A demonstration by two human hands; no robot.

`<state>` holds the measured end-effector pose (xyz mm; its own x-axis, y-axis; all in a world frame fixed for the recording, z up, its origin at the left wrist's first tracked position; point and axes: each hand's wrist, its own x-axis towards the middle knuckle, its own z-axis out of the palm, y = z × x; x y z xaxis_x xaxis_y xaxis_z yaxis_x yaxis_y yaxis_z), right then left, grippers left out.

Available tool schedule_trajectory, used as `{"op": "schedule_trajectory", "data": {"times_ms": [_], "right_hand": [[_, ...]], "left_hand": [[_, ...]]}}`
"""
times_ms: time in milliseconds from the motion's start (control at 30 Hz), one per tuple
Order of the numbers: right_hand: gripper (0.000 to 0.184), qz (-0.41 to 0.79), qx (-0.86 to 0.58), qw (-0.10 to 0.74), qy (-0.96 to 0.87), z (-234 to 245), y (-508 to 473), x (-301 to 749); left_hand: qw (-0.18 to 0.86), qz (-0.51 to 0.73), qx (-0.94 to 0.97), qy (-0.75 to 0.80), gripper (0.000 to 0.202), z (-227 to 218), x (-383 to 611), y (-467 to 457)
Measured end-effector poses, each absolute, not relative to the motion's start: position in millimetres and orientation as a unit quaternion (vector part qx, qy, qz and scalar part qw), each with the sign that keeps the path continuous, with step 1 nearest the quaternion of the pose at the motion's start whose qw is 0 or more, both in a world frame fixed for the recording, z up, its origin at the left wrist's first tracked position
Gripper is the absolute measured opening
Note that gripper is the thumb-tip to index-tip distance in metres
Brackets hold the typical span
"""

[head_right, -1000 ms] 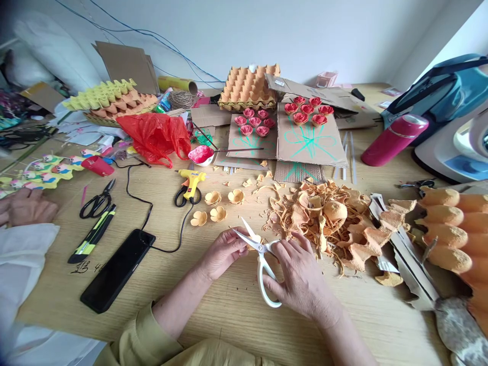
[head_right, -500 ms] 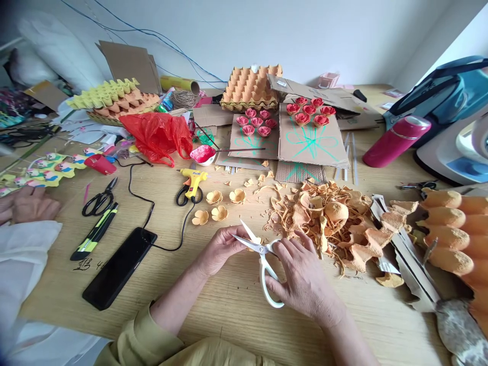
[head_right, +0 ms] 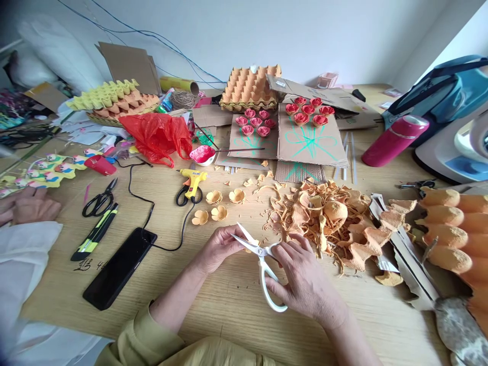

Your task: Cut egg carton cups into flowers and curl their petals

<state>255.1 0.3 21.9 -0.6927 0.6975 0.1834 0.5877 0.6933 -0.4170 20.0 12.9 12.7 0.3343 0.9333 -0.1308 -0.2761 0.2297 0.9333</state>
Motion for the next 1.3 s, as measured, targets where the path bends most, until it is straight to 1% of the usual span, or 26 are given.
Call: {"op": "schedule_trajectory", "data": {"times_ms": [133,300,533,633,733,833,967,1033,1133,1233,1300], "right_hand": [[0.020,0.160,-0.355,0.165,-0.906,22.9,0.8,256.1],[0.022,0.157,-0.354,0.163,-0.907,24.8,0.8,256.5],[0.020,0.158,-0.357,0.171,-0.905,29.2,-0.5,254.9],[0.020,0.161,-0.357,0.168,-0.905,29.1,0.2,255.6],[0.015,0.168,-0.352,0.166,-0.906,26.4,2.0,257.4],[0.013,0.164,-0.347,0.171,-0.907,20.9,4.7,259.1],[0.015,0.155,-0.369,0.182,-0.898,12.5,8.1,260.3],[0.014,0.172,-0.397,0.201,-0.879,10.7,8.1,260.1],[0.012,0.226,-0.447,0.259,-0.826,12.8,5.5,257.8],[0.010,0.305,-0.474,0.318,-0.763,17.8,1.4,252.6],[0.012,0.357,-0.473,0.338,-0.731,20.6,-0.8,247.8]], "left_hand": [[0.667,0.425,0.463,0.400,0.027,16.4,18.5,13.4],[0.636,0.431,0.498,0.401,0.024,15.4,16.6,14.7],[0.631,0.419,0.507,0.410,0.026,18.6,15.4,14.9],[0.632,0.417,0.508,0.410,0.022,18.9,15.6,15.6],[0.623,0.421,0.516,0.411,0.016,17.4,15.9,16.8],[0.613,0.423,0.517,0.423,0.015,13.8,16.0,17.8],[0.640,0.417,0.492,0.417,0.016,6.6,16.1,18.4],[0.653,0.413,0.480,0.415,0.018,3.4,16.1,18.3],[0.657,0.406,0.477,0.420,0.022,1.0,16.5,17.3],[0.639,0.383,0.515,0.425,0.029,1.6,19.0,14.8],[0.616,0.365,0.554,0.424,0.033,3.0,21.7,12.5]]}}
